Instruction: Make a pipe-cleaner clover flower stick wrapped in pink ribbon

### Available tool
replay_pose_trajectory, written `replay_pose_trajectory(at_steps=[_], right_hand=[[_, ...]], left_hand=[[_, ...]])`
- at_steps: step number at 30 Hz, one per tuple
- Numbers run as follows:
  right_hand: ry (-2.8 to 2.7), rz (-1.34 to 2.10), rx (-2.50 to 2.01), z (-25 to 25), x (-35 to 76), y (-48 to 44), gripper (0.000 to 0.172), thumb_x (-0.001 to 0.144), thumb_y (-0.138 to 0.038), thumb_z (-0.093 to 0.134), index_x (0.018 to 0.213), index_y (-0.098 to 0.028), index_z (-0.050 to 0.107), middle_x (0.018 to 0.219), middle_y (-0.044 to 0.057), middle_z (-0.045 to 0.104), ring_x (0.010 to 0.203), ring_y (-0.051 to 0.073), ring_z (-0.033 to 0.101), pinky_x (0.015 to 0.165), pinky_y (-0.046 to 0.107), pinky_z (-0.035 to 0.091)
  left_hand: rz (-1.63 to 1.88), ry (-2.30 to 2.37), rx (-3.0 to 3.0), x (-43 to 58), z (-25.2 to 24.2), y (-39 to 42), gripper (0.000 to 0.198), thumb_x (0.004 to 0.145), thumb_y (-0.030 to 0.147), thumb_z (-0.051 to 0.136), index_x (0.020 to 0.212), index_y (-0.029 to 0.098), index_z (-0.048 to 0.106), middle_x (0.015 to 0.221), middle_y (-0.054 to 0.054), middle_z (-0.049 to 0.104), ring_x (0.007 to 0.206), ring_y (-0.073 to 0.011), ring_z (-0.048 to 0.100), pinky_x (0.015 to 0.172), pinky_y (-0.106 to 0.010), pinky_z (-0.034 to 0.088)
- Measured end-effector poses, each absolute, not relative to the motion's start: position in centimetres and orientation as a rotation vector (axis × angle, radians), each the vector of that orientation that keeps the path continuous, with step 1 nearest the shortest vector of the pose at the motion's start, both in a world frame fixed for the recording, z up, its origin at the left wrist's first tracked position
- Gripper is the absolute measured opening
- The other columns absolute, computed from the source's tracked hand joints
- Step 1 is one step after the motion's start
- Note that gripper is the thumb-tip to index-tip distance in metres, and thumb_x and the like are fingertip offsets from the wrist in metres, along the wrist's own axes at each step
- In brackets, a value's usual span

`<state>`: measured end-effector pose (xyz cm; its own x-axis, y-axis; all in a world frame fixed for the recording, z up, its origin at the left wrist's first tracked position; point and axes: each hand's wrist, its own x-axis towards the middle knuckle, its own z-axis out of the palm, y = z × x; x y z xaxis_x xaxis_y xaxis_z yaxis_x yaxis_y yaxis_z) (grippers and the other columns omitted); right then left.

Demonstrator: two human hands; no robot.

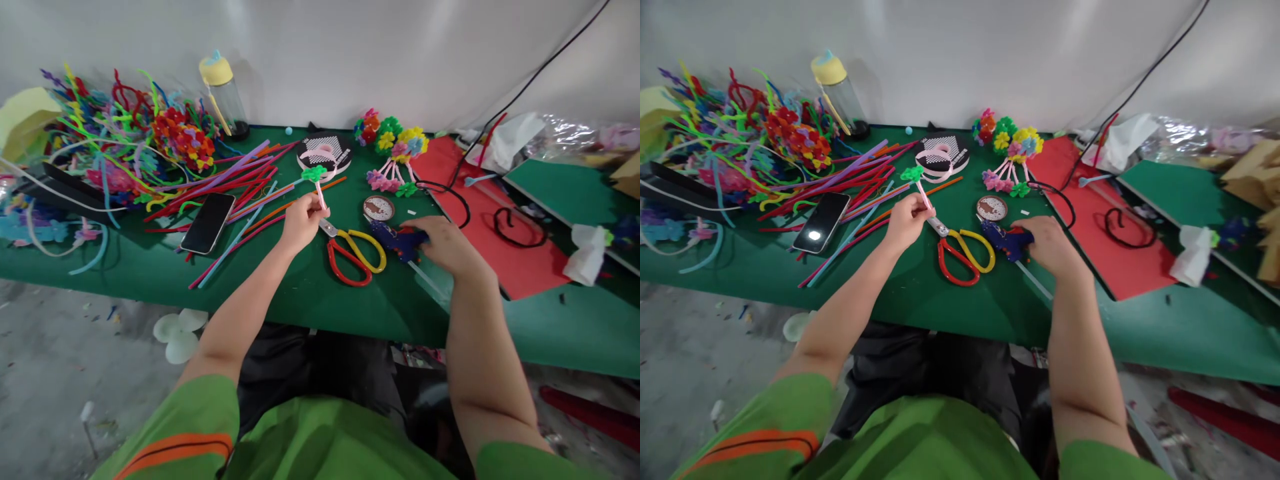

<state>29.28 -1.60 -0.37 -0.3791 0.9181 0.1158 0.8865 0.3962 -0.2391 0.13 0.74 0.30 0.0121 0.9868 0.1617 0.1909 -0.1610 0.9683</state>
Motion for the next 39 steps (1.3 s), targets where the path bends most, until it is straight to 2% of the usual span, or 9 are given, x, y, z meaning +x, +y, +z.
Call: replay_pose_trajectory(at_steps=[4, 8, 12, 16, 22, 26, 31, 35, 39], right_hand=[[-2.408, 0.205, -1.609, -0.2, 29.5, -1.8, 0.056, 0.06, -0.002, 0.041, 0.113, -0.012, 0.058, 0.113, 0.011, 0.061, 0.109, 0.026, 0.054, 0.095, 0.042, 0.042], [-2.269, 0.02, -1.677, 2.4, 26.5, -3.2, 0.042, 0.073, -0.01, 0.043, 0.113, -0.013, 0.057, 0.11, 0.014, 0.059, 0.11, 0.029, 0.051, 0.095, 0.044, 0.041], [-2.467, 0.22, -1.602, 4.6, 20.7, -4.6, 0.028, 0.08, -0.02, 0.049, 0.105, -0.011, 0.057, 0.103, 0.016, 0.061, 0.102, 0.029, 0.056, 0.089, 0.041, 0.044], [-2.644, 0.207, -1.708, 3.2, 16.2, -5.1, 0.04, 0.077, -0.037, 0.058, 0.1, -0.005, 0.054, 0.096, 0.024, 0.058, 0.092, 0.036, 0.057, 0.077, 0.046, 0.046], [-2.617, 0.263, -1.727, 0.9, 15.7, -4.9, 0.039, 0.084, -0.027, 0.048, 0.113, 0.0, 0.044, 0.1, 0.026, 0.058, 0.092, 0.033, 0.059, 0.075, 0.04, 0.047], [-2.459, 0.504, -1.678, 1.6, 17.8, -4.9, 0.037, 0.083, -0.026, 0.05, 0.113, -0.005, 0.047, 0.104, 0.02, 0.06, 0.095, 0.027, 0.059, 0.079, 0.036, 0.047], [-2.337, 0.758, -1.692, 4.0, 21.2, -5.2, 0.038, 0.078, -0.042, 0.053, 0.106, -0.016, 0.057, 0.101, 0.009, 0.065, 0.088, 0.023, 0.062, 0.075, 0.032, 0.048], [-2.226, 0.992, -1.723, 6.1, 23.4, -5.9, 0.047, 0.075, -0.049, 0.052, 0.109, -0.018, 0.058, 0.091, 0.008, 0.067, 0.07, 0.019, 0.062, 0.058, 0.028, 0.048], [-1.982, 1.21, -1.711, 7.4, 24.9, -6.9, 0.053, 0.071, -0.051, 0.056, 0.112, -0.017, 0.056, 0.078, 0.006, 0.066, 0.051, 0.012, 0.053, 0.041, 0.024, 0.04]], left_hand=[[1.213, 1.326, 1.637, 0.1, 0.3, 0.5, 0.011, 0.068, 0.006, 0.058, 0.07, 0.017, 0.056, 0.068, 0.001, 0.062, 0.065, -0.01, 0.058, 0.066, -0.023, 0.043], [1.18, 1.359, 1.728, -0.1, 0.4, 0.4, 0.011, 0.07, 0.006, 0.056, 0.07, 0.017, 0.057, 0.07, 0.0, 0.063, 0.066, -0.0109, 0.058, 0.068, -0.024, 0.043], [1.169, 1.381, 1.734, -0.2, 0.8, 0.3, 0.012, 0.069, 0.005, 0.057, 0.069, 0.017, 0.058, 0.069, 0.0, 0.063, 0.065, -0.0114, 0.056, 0.069, -0.025, 0.042], [1.203, 1.395, 1.668, -0.4, 0.8, 0.6, 0.009, 0.068, 0.008, 0.059, 0.068, 0.017, 0.059, 0.068, 0.0, 0.062, 0.064, -0.0112, 0.054, 0.067, -0.024, 0.041], [1.361, 1.191, 1.437, -1.0, 0.1, 1.6, 0.006, 0.069, 0.016, 0.062, 0.07, 0.017, 0.057, 0.066, 0.001, 0.06, 0.063, -0.01, 0.055, 0.063, -0.022, 0.041], [1.474, 1.014, 1.257, -1.2, 0.5, 1.8, 0.013, 0.067, 0.018, 0.066, 0.07, 0.017, 0.053, 0.065, 0.003, 0.057, 0.063, -0.0077, 0.054, 0.065, -0.021, 0.042], [1.588, 0.899, 1.166, -1.7, 1.1, 2.1, 0.028, 0.061, 0.027, 0.074, 0.074, 0.018, 0.051, 0.064, 0.005, 0.055, 0.061, -0.0062, 0.053, 0.063, -0.021, 0.041], [1.652, 0.864, 1.094, -2.3, 0.8, 2.4, 0.037, 0.058, 0.029, 0.077, 0.081, 0.021, 0.049, 0.063, 0.006, 0.053, 0.063, -0.0063, 0.055, 0.066, -0.021, 0.042], [1.651, 0.868, 1.082, -2.7, 0.5, 2.6, 0.037, 0.06, 0.029, 0.076, 0.083, 0.022, 0.047, 0.065, 0.005, 0.053, 0.069, -0.0074, 0.058, 0.067, -0.022, 0.042]])
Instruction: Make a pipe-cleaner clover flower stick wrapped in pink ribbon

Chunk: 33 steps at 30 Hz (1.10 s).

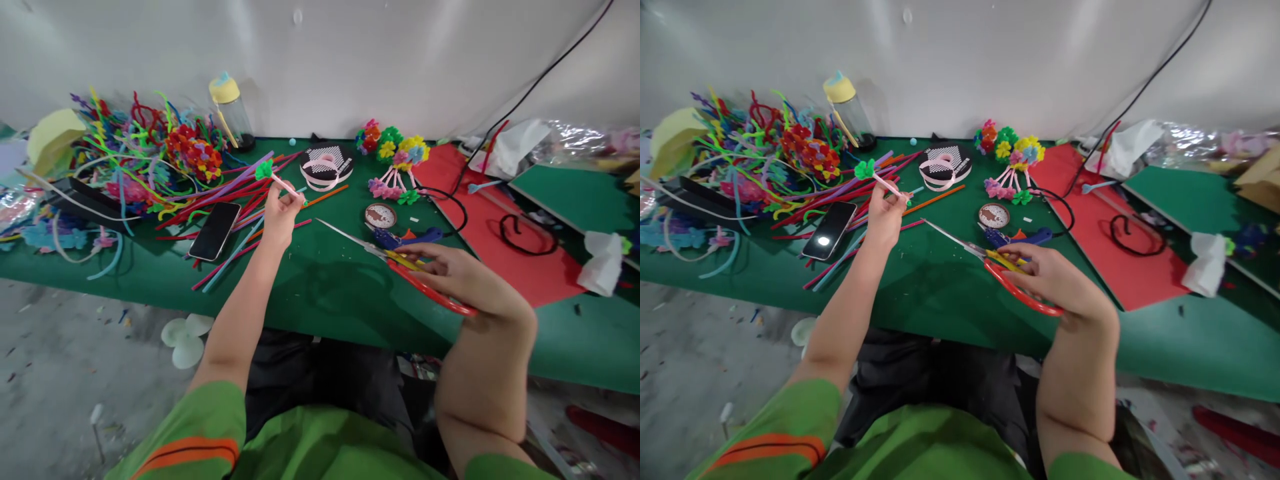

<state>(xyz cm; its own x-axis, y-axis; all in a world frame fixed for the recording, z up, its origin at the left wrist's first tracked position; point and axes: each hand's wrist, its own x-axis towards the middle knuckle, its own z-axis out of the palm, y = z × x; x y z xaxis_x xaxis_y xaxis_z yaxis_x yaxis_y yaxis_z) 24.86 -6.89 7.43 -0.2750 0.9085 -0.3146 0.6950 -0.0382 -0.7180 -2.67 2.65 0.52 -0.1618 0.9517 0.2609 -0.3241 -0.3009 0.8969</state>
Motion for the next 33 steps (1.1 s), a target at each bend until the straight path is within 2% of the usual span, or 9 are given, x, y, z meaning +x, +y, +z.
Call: replay_pose_trajectory(at_steps=[3, 7, 10, 15, 20, 23, 28, 33], right_hand=[[-1.817, 1.259, -1.588, 7.4, 25.3, -7.5, 0.054, 0.068, -0.047, 0.061, 0.112, -0.016, 0.053, 0.085, 0.008, 0.064, 0.053, 0.011, 0.054, 0.042, 0.023, 0.041], [-1.735, 1.086, -1.46, 5.6, 23.7, -7.4, 0.052, 0.061, -0.036, 0.07, 0.108, -0.02, 0.053, 0.096, 0.007, 0.059, 0.064, 0.012, 0.058, 0.054, 0.024, 0.048], [-1.562, 0.947, -1.464, 3.6, 20.9, -7.1, 0.056, 0.05, -0.031, 0.077, 0.098, -0.02, 0.048, 0.084, 0.003, 0.057, 0.057, 0.01, 0.055, 0.048, 0.023, 0.045], [-1.401, 0.901, -1.289, 0.7, 17.7, -6.7, 0.045, 0.062, -0.029, 0.069, 0.09, -0.024, 0.034, 0.061, -0.007, 0.045, 0.045, 0.007, 0.041, 0.041, 0.02, 0.037], [-1.467, 0.736, -1.354, -0.6, 18.0, -6.8, 0.048, 0.063, -0.024, 0.067, 0.099, -0.025, 0.035, 0.068, -0.005, 0.05, 0.056, 0.011, 0.051, 0.049, 0.023, 0.043], [-1.549, 0.636, -1.407, -0.8, 18.1, -7.0, 0.051, 0.063, -0.03, 0.068, 0.102, -0.023, 0.036, 0.069, -0.003, 0.051, 0.057, 0.012, 0.052, 0.049, 0.025, 0.044], [-1.722, 0.462, -1.424, -1.1, 18.1, -7.2, 0.054, 0.064, -0.036, 0.068, 0.108, -0.022, 0.041, 0.09, 0.006, 0.061, 0.071, 0.019, 0.06, 0.06, 0.032, 0.05], [-1.815, 0.392, -1.449, -1.2, 18.1, -7.3, 0.048, 0.067, -0.032, 0.065, 0.109, -0.021, 0.044, 0.094, 0.009, 0.064, 0.08, 0.022, 0.063, 0.066, 0.033, 0.052]], left_hand=[[1.657, 0.856, 1.093, -2.7, 0.5, 2.7, 0.036, 0.061, 0.026, 0.075, 0.082, 0.022, 0.046, 0.066, 0.005, 0.053, 0.071, -0.0079, 0.058, 0.068, -0.023, 0.043], [1.674, 0.843, 1.104, -2.3, 0.5, 2.5, 0.036, 0.062, 0.024, 0.074, 0.081, 0.023, 0.045, 0.068, 0.005, 0.052, 0.07, -0.0075, 0.057, 0.069, -0.024, 0.043], [1.633, 0.791, 1.148, -1.5, 0.7, 1.9, 0.035, 0.062, 0.025, 0.074, 0.079, 0.022, 0.043, 0.066, 0.006, 0.05, 0.069, -0.0075, 0.056, 0.067, -0.023, 0.043], [1.388, 0.684, 1.267, 0.7, 1.0, 0.2, 0.037, 0.062, 0.031, 0.074, 0.075, 0.02, 0.04, 0.062, 0.007, 0.047, 0.062, -0.0065, 0.053, 0.057, -0.021, 0.04], [1.177, 0.777, 1.265, 1.1, 0.9, -0.3, 0.042, 0.059, 0.033, 0.076, 0.078, 0.019, 0.042, 0.062, 0.006, 0.052, 0.058, -0.0063, 0.052, 0.057, -0.021, 0.04], [1.134, 0.861, 1.272, 0.7, 0.4, 0.0, 0.041, 0.059, 0.036, 0.076, 0.082, 0.019, 0.045, 0.064, 0.004, 0.056, 0.058, -0.0069, 0.053, 0.058, -0.022, 0.04], [1.222, 0.935, 1.241, 0.5, 0.1, 0.4, 0.046, 0.057, 0.037, 0.077, 0.089, 0.02, 0.049, 0.062, 0.005, 0.055, 0.06, -0.0082, 0.053, 0.057, -0.022, 0.04], [1.258, 0.934, 1.142, 0.4, 0.3, 0.4, 0.044, 0.056, 0.028, 0.078, 0.089, 0.02, 0.049, 0.061, 0.007, 0.051, 0.059, -0.0067, 0.052, 0.056, -0.021, 0.04]])
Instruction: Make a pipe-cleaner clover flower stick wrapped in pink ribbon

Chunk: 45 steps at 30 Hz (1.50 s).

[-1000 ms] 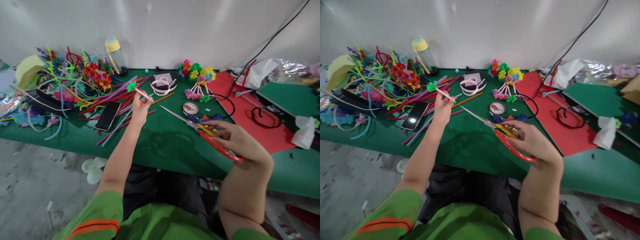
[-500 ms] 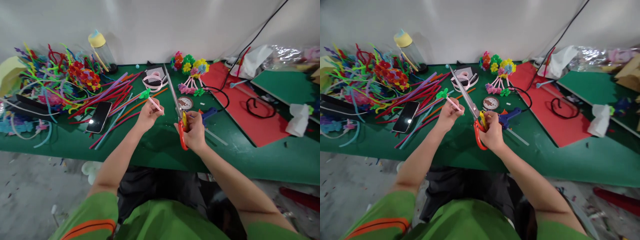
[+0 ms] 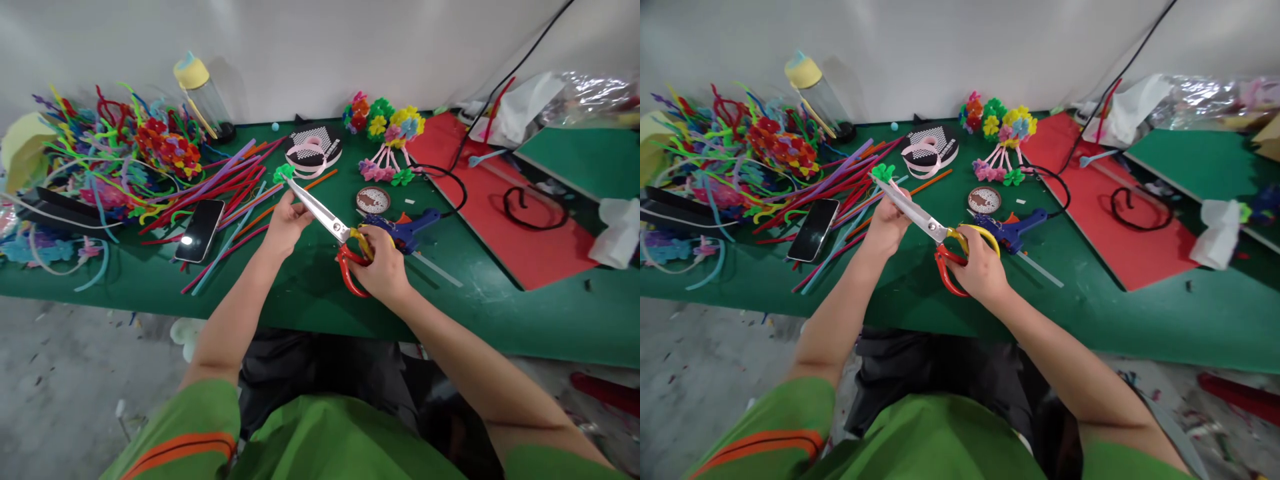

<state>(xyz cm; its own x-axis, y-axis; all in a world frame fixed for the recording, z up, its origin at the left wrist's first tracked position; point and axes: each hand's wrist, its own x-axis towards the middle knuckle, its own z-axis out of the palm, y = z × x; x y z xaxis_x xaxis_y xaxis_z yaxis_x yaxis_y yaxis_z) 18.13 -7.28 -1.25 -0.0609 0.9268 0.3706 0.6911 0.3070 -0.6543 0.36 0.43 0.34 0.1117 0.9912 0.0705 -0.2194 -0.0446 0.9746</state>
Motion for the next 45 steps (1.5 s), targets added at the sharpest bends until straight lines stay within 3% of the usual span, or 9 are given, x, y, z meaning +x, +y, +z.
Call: replay_pose_trajectory(at_steps=[11, 20, 26, 38, 45], right_hand=[[-1.846, 0.424, -1.442, -1.2, 18.3, -7.0, 0.045, 0.067, -0.029, 0.065, 0.108, -0.022, 0.047, 0.095, 0.009, 0.064, 0.082, 0.023, 0.062, 0.066, 0.034, 0.051], [-1.83, 0.529, -1.394, -0.6, 18.2, -6.9, 0.044, 0.068, -0.03, 0.066, 0.105, -0.02, 0.045, 0.08, 0.005, 0.063, 0.067, 0.018, 0.059, 0.058, 0.029, 0.046], [-1.821, 0.584, -1.389, -0.3, 18.2, -6.8, 0.045, 0.068, -0.04, 0.067, 0.101, -0.02, 0.045, 0.065, 0.0, 0.055, 0.056, 0.014, 0.052, 0.052, 0.025, 0.043], [-1.796, 0.764, -1.357, -0.3, 18.3, -7.0, 0.046, 0.067, -0.045, 0.067, 0.098, -0.02, 0.045, 0.063, -0.002, 0.055, 0.052, 0.011, 0.049, 0.051, 0.024, 0.043], [-1.777, 0.886, -1.324, -0.2, 18.4, -6.9, 0.043, 0.064, -0.048, 0.068, 0.085, -0.02, 0.043, 0.064, -0.003, 0.052, 0.053, 0.009, 0.042, 0.049, 0.022, 0.039]], left_hand=[[1.274, 0.872, 1.087, 0.1, 0.4, 0.5, 0.031, 0.063, 0.015, 0.07, 0.085, 0.022, 0.05, 0.063, 0.006, 0.046, 0.057, -0.0075, 0.05, 0.057, -0.024, 0.041], [1.298, 0.873, 1.085, -0.1, 0.1, 0.5, 0.034, 0.062, 0.024, 0.074, 0.085, 0.024, 0.049, 0.059, 0.007, 0.044, 0.054, -0.0067, 0.049, 0.054, -0.023, 0.04], [1.338, 0.822, 1.047, 0.1, 0.3, 0.6, 0.039, 0.053, 0.035, 0.079, 0.07, 0.02, 0.047, 0.059, 0.007, 0.049, 0.053, -0.0045, 0.048, 0.052, -0.02, 0.039], [1.346, 0.807, 1.113, -0.1, 0.2, 0.7, 0.033, 0.054, 0.036, 0.078, 0.064, 0.018, 0.053, 0.06, 0.006, 0.054, 0.058, -0.0058, 0.051, 0.059, -0.021, 0.042], [1.329, 0.8, 1.087, -0.1, 0.3, 0.6, 0.031, 0.053, 0.037, 0.078, 0.07, 0.018, 0.061, 0.07, 0.003, 0.06, 0.063, -0.0067, 0.053, 0.06, -0.022, 0.043]])
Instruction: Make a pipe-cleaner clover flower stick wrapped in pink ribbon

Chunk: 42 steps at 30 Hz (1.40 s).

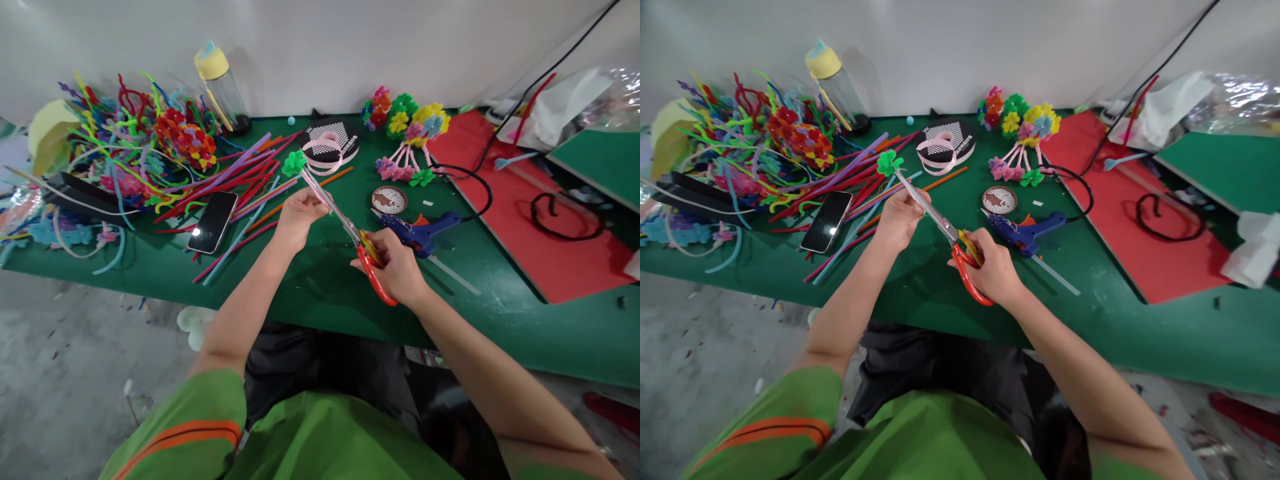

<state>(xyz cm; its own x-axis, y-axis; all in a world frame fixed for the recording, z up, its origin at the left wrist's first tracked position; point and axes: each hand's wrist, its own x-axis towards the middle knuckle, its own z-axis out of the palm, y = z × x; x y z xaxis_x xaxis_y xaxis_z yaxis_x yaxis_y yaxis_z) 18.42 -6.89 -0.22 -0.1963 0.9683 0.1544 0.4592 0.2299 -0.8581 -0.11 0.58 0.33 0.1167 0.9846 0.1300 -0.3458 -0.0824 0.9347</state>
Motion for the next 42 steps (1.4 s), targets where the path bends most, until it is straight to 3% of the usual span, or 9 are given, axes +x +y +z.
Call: replay_pose_trajectory(at_steps=[6, 12, 18, 25, 36, 42], right_hand=[[-1.757, 0.971, -1.272, 0.23, 18.47, -6.82, 0.043, 0.062, -0.049, 0.069, 0.076, -0.021, 0.04, 0.059, -0.006, 0.044, 0.049, 0.006, 0.032, 0.044, 0.019, 0.032], [-1.729, 1.077, -1.256, 0.34, 18.73, -6.77, 0.044, 0.06, -0.051, 0.07, 0.074, -0.021, 0.041, 0.063, -0.004, 0.047, 0.052, 0.008, 0.035, 0.046, 0.021, 0.034], [-1.778, 1.102, -1.202, -0.12, 19.13, -6.69, 0.043, 0.063, -0.052, 0.068, 0.076, -0.021, 0.041, 0.066, -0.002, 0.048, 0.054, 0.008, 0.033, 0.048, 0.022, 0.034], [-1.863, 0.985, -1.222, -0.03, 19.12, -6.91, 0.04, 0.065, -0.049, 0.067, 0.079, -0.02, 0.044, 0.064, -0.003, 0.047, 0.053, 0.008, 0.034, 0.048, 0.021, 0.034], [-1.929, 0.822, -1.148, 0.32, 18.7, -7.21, 0.035, 0.071, -0.045, 0.064, 0.081, -0.018, 0.045, 0.063, -0.003, 0.05, 0.049, 0.005, 0.032, 0.043, 0.017, 0.035], [-1.895, 0.65, -1.199, 0.01, 18.52, -7.13, 0.036, 0.07, -0.047, 0.064, 0.085, -0.018, 0.049, 0.069, 0.002, 0.059, 0.05, 0.008, 0.044, 0.048, 0.021, 0.044]], left_hand=[[1.291, 0.815, 1.042, 0.01, 0.8, 0.24, 0.031, 0.052, 0.036, 0.078, 0.073, 0.019, 0.063, 0.076, 0.001, 0.064, 0.075, -0.0122, 0.06, 0.064, -0.025, 0.045], [1.29, 0.799, 1.013, 0.05, 0.77, 0.2, 0.021, 0.056, 0.029, 0.077, 0.069, 0.019, 0.064, 0.071, 0.002, 0.064, 0.073, -0.012, 0.061, 0.065, -0.026, 0.045], [1.299, 0.755, 1.012, 0.05, 0.71, 0.2, 0.025, 0.052, 0.033, 0.079, 0.068, 0.02, 0.064, 0.069, 0.002, 0.064, 0.07, -0.0105, 0.06, 0.064, -0.025, 0.045], [1.25, 0.827, 1.036, -0.13, 0.98, 0.16, 0.022, 0.055, 0.027, 0.076, 0.07, 0.018, 0.063, 0.071, 0.001, 0.063, 0.069, -0.0103, 0.057, 0.065, -0.025, 0.044], [1.288, 0.823, 1.058, -0.02, 1.32, -0.06, 0.03, 0.051, 0.034, 0.079, 0.067, 0.017, 0.061, 0.071, 0.002, 0.061, 0.067, -0.0088, 0.055, 0.062, -0.023, 0.042], [1.323, 0.827, 0.99, -0.09, 0.95, 0.43, 0.031, 0.047, 0.027, 0.081, 0.063, 0.018, 0.056, 0.062, 0.006, 0.056, 0.061, -0.0062, 0.053, 0.062, -0.022, 0.042]])
